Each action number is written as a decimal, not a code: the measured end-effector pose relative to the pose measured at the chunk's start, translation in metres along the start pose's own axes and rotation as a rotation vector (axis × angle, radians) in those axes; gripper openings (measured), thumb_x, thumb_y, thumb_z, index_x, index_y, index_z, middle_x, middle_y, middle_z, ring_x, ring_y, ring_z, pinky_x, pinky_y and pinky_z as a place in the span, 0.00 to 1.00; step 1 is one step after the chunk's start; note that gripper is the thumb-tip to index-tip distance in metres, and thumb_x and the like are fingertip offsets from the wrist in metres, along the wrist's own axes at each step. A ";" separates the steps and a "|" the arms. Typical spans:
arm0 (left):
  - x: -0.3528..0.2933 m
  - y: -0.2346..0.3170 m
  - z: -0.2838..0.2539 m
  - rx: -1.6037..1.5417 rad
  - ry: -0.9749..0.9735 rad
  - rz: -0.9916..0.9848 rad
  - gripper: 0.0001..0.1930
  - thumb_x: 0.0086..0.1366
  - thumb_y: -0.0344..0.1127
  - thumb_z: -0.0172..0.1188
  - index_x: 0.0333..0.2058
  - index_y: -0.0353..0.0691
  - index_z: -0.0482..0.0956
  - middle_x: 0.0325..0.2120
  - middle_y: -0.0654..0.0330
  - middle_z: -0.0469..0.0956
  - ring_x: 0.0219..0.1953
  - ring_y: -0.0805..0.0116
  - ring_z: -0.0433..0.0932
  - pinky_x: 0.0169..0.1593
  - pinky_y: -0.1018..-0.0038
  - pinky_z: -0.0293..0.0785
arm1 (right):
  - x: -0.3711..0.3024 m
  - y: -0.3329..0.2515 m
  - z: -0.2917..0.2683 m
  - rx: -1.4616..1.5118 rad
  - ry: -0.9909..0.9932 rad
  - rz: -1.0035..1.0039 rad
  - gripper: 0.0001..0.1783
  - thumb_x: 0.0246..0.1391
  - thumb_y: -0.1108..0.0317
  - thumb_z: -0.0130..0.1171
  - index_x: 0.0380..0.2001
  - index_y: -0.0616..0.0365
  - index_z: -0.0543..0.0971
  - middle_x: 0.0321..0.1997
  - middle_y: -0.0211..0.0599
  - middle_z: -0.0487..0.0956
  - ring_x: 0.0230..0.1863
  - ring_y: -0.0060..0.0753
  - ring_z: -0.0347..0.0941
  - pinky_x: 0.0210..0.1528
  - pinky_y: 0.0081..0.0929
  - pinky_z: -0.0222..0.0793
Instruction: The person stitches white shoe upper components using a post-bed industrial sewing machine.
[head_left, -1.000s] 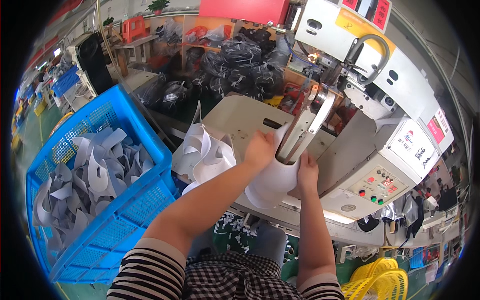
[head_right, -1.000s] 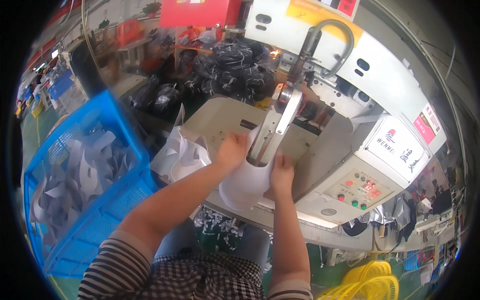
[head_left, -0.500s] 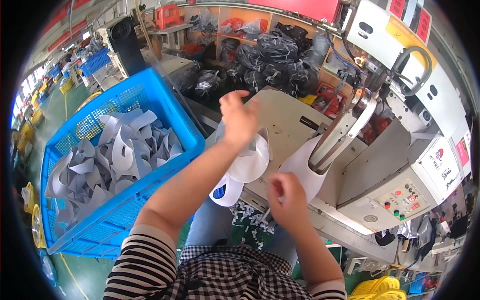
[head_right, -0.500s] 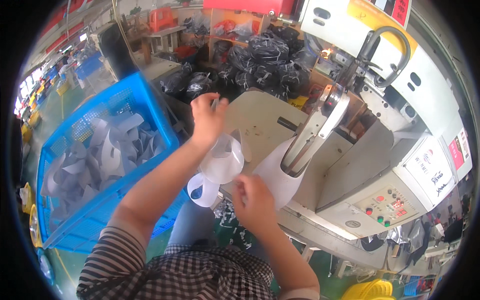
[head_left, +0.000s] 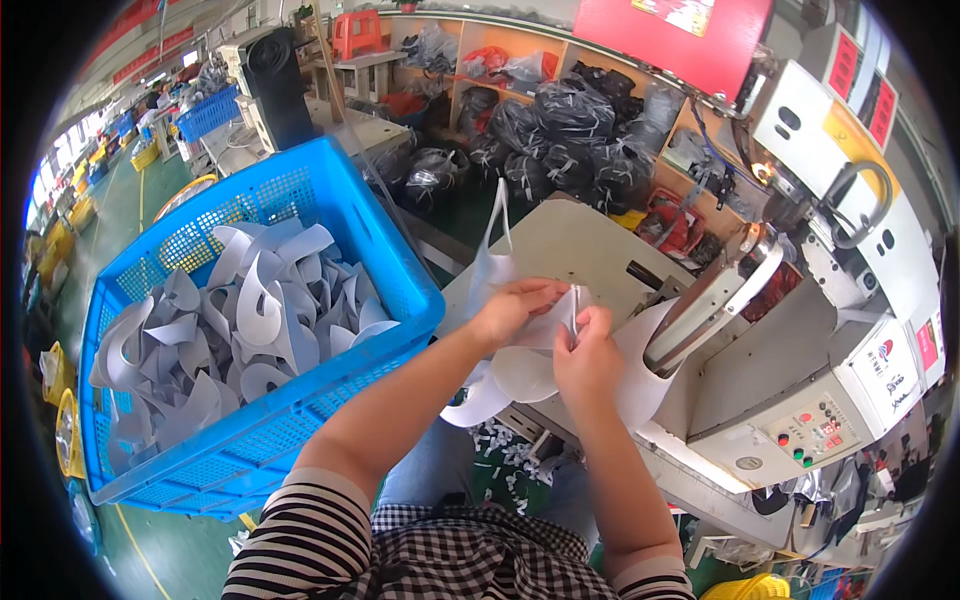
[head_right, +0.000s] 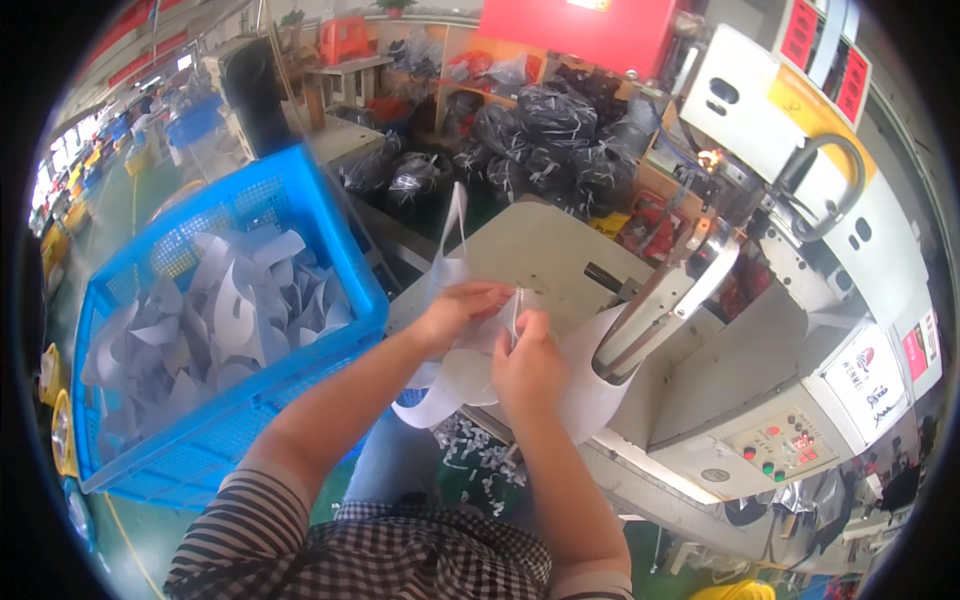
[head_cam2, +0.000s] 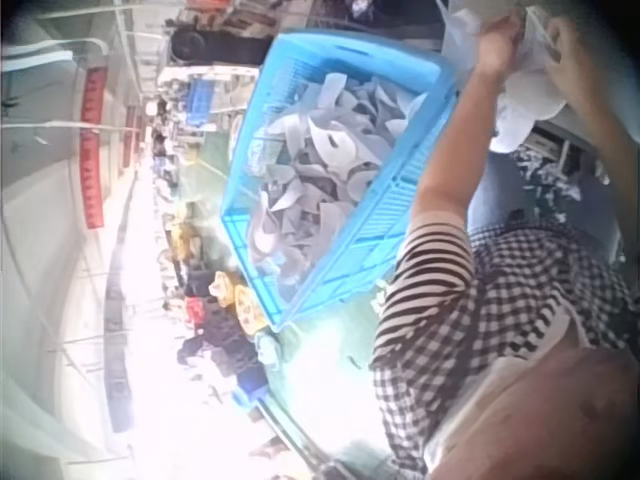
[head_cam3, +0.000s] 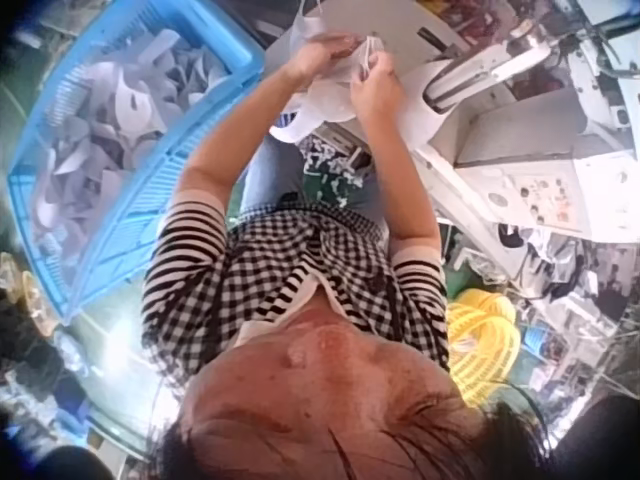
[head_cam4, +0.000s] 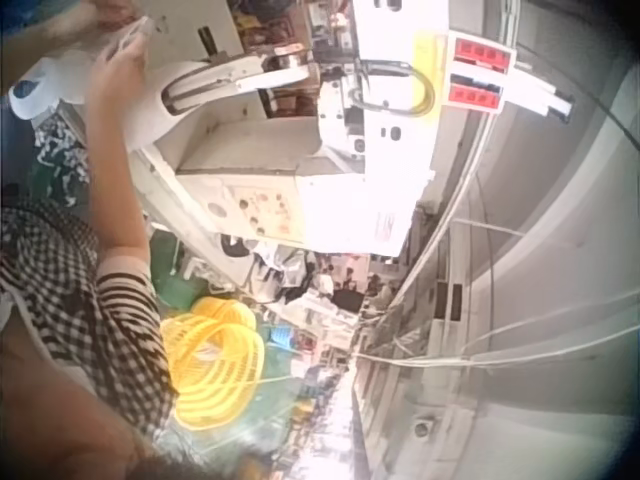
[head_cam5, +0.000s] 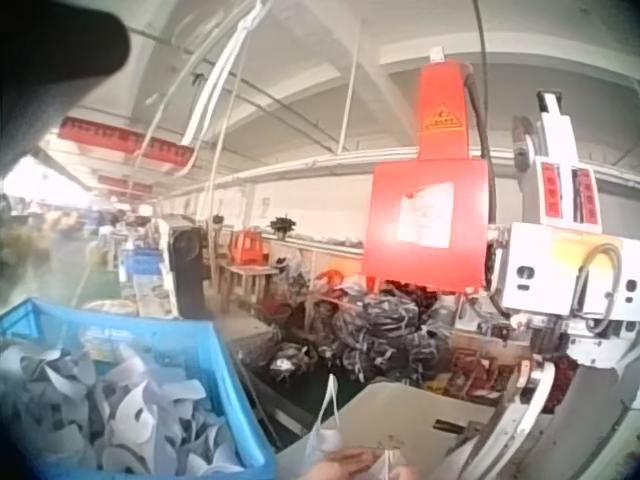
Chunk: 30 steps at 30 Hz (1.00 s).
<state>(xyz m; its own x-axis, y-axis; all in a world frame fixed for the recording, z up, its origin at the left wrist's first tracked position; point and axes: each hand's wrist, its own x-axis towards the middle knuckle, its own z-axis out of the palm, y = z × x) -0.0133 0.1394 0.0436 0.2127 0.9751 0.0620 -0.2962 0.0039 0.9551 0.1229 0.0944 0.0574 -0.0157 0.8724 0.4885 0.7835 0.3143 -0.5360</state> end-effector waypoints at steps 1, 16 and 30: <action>0.003 0.002 0.003 -0.040 -0.013 -0.011 0.14 0.60 0.38 0.51 0.41 0.36 0.75 0.39 0.62 0.74 0.43 0.75 0.67 0.48 0.77 0.63 | -0.001 0.002 0.001 -0.045 0.003 -0.038 0.17 0.43 0.70 0.59 0.35 0.55 0.64 0.26 0.40 0.71 0.26 0.39 0.70 0.26 0.32 0.64; 0.116 0.020 -0.066 1.039 0.524 -0.335 0.29 0.51 0.37 0.53 0.52 0.35 0.58 0.52 0.52 0.64 0.56 0.56 0.62 0.54 0.60 0.61 | 0.007 -0.030 0.078 -0.188 -0.293 -0.827 0.15 0.42 0.73 0.49 0.37 0.63 0.74 0.41 0.42 0.71 0.49 0.42 0.61 0.50 0.38 0.58; 0.103 0.090 -0.090 0.890 1.164 0.260 0.04 0.50 0.30 0.51 0.27 0.43 0.72 0.29 0.52 0.76 0.36 0.53 0.75 0.40 0.63 0.70 | -0.007 0.016 0.086 -0.541 -0.547 -0.512 0.16 0.47 0.64 0.46 0.35 0.60 0.76 0.31 0.43 0.76 0.42 0.46 0.67 0.40 0.40 0.65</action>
<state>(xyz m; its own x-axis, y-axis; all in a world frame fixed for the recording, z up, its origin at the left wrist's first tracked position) -0.1019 0.2605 0.1097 -0.7279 0.5543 0.4036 0.5352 0.0914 0.8398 0.0817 0.1252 -0.0140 -0.6234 0.7741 0.1104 0.7815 0.6127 0.1174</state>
